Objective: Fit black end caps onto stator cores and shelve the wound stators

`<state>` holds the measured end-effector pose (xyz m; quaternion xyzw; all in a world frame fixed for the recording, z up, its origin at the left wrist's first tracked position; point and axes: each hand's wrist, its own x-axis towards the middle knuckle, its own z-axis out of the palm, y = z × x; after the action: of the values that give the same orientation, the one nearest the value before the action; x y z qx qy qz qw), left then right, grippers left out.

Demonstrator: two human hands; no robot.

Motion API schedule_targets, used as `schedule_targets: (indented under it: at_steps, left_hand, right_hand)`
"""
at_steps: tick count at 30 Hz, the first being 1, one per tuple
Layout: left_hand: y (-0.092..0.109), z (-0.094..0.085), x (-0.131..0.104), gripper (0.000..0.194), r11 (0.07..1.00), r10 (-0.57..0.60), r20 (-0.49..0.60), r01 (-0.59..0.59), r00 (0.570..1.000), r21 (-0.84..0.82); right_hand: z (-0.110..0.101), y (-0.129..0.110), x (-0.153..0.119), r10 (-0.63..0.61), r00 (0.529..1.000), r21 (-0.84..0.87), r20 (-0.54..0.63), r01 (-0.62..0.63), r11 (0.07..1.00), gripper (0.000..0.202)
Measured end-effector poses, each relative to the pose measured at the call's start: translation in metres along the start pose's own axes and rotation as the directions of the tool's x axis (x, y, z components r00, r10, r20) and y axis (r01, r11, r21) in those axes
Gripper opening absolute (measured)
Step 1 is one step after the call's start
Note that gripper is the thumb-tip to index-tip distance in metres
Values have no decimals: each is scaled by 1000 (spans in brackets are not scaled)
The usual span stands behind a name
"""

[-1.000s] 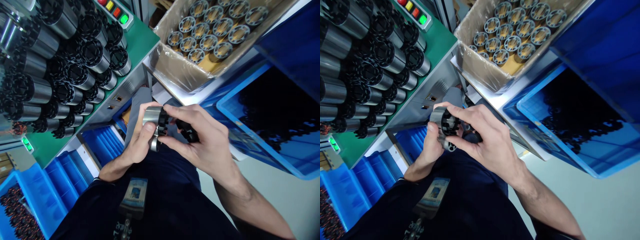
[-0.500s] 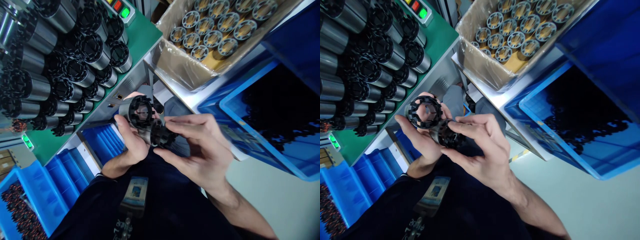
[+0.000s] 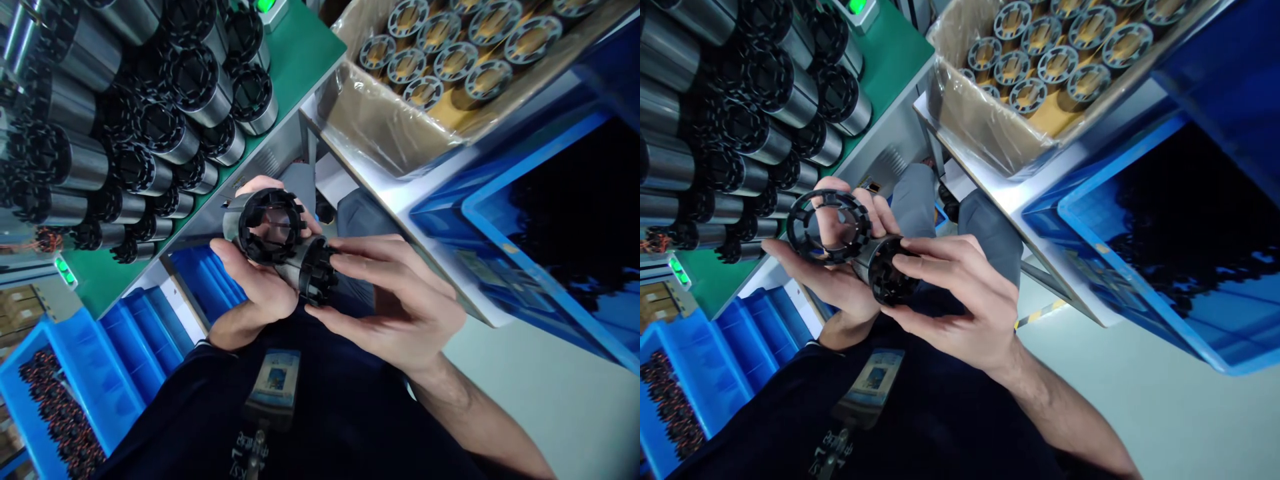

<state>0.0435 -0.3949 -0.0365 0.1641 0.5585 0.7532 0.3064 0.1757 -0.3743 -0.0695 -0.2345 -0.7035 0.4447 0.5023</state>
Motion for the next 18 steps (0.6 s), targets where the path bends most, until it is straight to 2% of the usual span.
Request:
schedule_targets:
  at_steps: [3, 7, 10, 12, 14, 18]
  left_hand:
    - [1, -3, 0, 99, 999, -27, -29, 28, 999, 18]
    - [1, -7, -1, 111, 987, -121, 15, 122, 993, -107]
    - [-1, -12, -2, 127, 973, -220, -56, 223, 974, 54]
    - [-4, -15, -3, 132, 949, -242, -71, 252, 968, 189]
    - [-6, -17, -5, 127, 941, -211, -55, 218, 976, 259]
    - [-10, -20, -12, 105, 958, -103, -35, 109, 994, 267]
  right_hand:
    - [-2, 0, 2, -39, 999, -37, 35, 41, 998, 59]
    - [-3, -1, 2, -60, 997, -58, 40, 63, 996, 58]
    - [-2, -2, 1, -46, 998, -65, 30, 48, 997, 60]
    - [-2, -3, 1, -35, 999, -75, 27, 37, 997, 60]
    - [-4, -3, 1, -34, 998, -75, 46, 37, 997, 58]
    - [-5, 1, -1, -77, 991, -53, 109, 84, 995, 59]
